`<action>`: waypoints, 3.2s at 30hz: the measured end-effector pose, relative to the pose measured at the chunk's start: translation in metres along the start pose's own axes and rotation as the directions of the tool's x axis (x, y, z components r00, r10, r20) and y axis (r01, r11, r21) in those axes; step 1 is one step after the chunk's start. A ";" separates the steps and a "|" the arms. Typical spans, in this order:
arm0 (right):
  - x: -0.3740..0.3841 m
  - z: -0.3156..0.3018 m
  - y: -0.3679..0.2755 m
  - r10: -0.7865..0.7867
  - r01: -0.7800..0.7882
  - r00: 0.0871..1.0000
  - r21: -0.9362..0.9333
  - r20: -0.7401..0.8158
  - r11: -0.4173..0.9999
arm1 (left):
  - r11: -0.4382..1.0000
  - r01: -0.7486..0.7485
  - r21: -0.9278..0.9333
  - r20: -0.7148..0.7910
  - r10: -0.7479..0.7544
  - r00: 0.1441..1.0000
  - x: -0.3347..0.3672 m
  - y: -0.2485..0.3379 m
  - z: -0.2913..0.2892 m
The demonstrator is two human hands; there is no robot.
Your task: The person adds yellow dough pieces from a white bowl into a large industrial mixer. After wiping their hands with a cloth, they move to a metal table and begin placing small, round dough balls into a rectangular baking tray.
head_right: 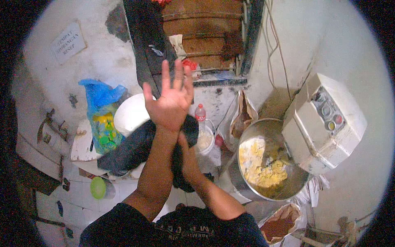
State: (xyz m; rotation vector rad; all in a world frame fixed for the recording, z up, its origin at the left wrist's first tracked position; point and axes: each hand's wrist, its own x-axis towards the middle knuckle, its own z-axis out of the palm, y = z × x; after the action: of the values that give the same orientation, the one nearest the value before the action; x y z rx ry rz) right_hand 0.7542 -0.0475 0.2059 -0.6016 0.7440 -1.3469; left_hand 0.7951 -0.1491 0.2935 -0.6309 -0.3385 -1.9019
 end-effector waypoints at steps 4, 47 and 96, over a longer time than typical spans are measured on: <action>-0.026 -0.008 0.009 -0.246 0.288 0.957 -0.583 0.153 0.760 | 0.855 -0.262 0.447 -0.053 0.317 0.947 0.017 0.032 -0.005; 0.133 -0.065 -0.031 -0.640 -0.144 0.690 -0.802 0.339 -0.580 | -0.503 -0.134 0.854 0.123 -0.056 0.991 -0.126 -0.060 -0.013; -0.018 -0.046 0.064 -0.252 0.403 0.911 -0.584 0.326 0.705 | 0.702 0.173 0.691 -0.211 -0.033 0.977 -0.056 0.095 -0.062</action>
State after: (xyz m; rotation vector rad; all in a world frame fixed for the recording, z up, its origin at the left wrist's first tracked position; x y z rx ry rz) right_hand 0.7588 -0.0197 0.1301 -1.4816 0.9453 -1.3000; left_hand 0.8826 -0.1761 0.2062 0.0941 -0.9469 -1.7261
